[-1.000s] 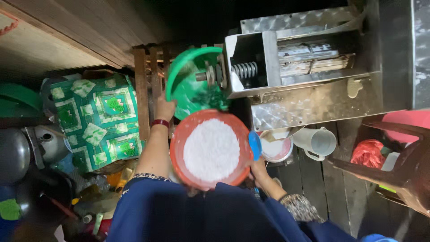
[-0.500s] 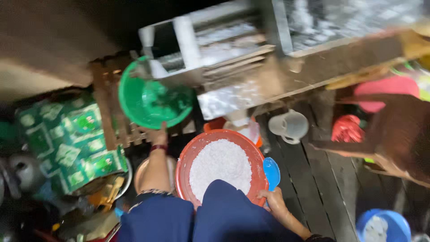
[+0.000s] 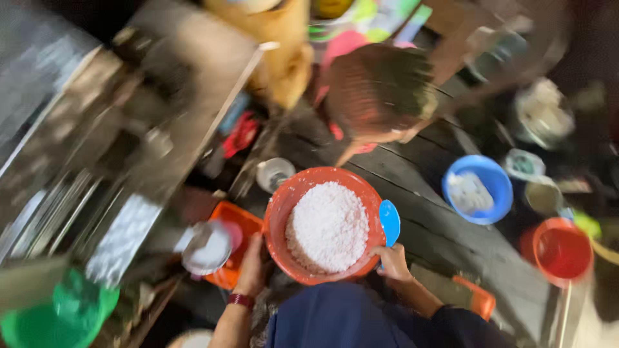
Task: The person feeds coconut into a manual grating machine and uses a blue scoop to move grated coconut from the machine tray into bowls. They also scoop grated coconut from a red basin, write on a plastic bag with a marker, and carry a green bowl of grated coconut across the workspace before returning to scoop more.
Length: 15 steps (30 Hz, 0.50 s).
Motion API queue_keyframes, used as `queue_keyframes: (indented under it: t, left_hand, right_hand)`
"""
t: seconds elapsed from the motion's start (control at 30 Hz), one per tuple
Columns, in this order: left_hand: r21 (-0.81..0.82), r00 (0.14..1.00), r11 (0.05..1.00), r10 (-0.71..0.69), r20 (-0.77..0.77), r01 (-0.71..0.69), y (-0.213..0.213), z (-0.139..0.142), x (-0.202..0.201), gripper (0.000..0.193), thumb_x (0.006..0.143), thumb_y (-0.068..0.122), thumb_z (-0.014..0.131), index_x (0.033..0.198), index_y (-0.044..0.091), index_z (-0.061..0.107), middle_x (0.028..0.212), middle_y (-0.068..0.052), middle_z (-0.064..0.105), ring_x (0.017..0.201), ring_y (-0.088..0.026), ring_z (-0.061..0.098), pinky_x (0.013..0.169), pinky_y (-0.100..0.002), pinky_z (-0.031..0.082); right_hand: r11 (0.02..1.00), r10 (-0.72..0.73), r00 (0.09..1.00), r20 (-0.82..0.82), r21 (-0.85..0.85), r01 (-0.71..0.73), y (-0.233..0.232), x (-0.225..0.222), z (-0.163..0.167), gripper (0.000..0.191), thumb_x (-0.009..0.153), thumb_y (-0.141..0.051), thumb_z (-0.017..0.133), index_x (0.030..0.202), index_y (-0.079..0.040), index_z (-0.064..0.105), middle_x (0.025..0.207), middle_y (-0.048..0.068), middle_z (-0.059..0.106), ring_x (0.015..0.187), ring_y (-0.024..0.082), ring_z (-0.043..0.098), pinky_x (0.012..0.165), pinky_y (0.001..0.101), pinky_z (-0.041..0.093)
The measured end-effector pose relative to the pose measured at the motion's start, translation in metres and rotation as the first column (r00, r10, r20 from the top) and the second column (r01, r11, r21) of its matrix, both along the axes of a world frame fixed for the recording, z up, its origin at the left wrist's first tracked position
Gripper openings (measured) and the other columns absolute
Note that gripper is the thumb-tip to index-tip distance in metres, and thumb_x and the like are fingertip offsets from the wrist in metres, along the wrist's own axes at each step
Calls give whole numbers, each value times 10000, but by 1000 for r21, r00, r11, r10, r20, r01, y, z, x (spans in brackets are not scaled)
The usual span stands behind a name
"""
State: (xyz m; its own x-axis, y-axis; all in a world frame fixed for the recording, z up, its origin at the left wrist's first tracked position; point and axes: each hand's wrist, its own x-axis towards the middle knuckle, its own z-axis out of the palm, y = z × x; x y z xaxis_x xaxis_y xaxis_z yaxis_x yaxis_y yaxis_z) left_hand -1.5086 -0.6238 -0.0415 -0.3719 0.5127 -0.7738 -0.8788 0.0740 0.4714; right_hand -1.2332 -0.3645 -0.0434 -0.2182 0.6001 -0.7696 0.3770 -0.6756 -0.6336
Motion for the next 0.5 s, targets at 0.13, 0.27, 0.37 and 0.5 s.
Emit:
queue_keyframes:
  t: [0.13, 0.27, 0.37, 0.5]
  left_hand:
    - [154, 944, 935, -327, 36, 318, 126, 24, 15, 576, 951, 464, 567, 1410, 116, 558, 1390, -78, 634, 1241, -241, 610, 1016, -423, 500]
    - [73, 799, 810, -586, 132, 582, 223, 20, 29, 470, 936, 378, 615, 1328, 119, 605, 1266, -82, 686, 1125, -247, 664, 914, -430, 555]
    - [54, 642, 664, -738, 208, 746, 280, 7, 50, 393, 924, 314, 651, 1267, 121, 640, 1173, -84, 725, 1037, -251, 704, 838, -435, 596]
    - [26, 432, 458, -855, 287, 889, 333, -6, 78, 312, 926, 235, 656, 1209, 104, 654, 1106, -115, 743, 979, -286, 732, 789, -481, 630]
  right_hand:
    - [963, -239, 970, -35, 119, 242, 23, 42, -2, 114, 697, 4, 693, 800, 43, 720, 673, 107, 698, 471, 221, 582, 420, 352, 423]
    - [814, -581, 814, -24, 15, 581, 34, 72, 4, 174, 711, 4, 719, 882, 3, 690, 728, 84, 678, 525, 207, 630, 462, 357, 511]
    - [645, -760, 637, -132, -30, 763, 45, 90, 6, 137, 746, -5, 663, 873, -14, 714, 770, 83, 705, 558, 207, 662, 480, 346, 538]
    - [567, -823, 567, 22, -3, 823, 58, 110, 4, 52, 778, -22, 659, 804, -55, 629, 678, 73, 590, 463, 199, 520, 380, 341, 356]
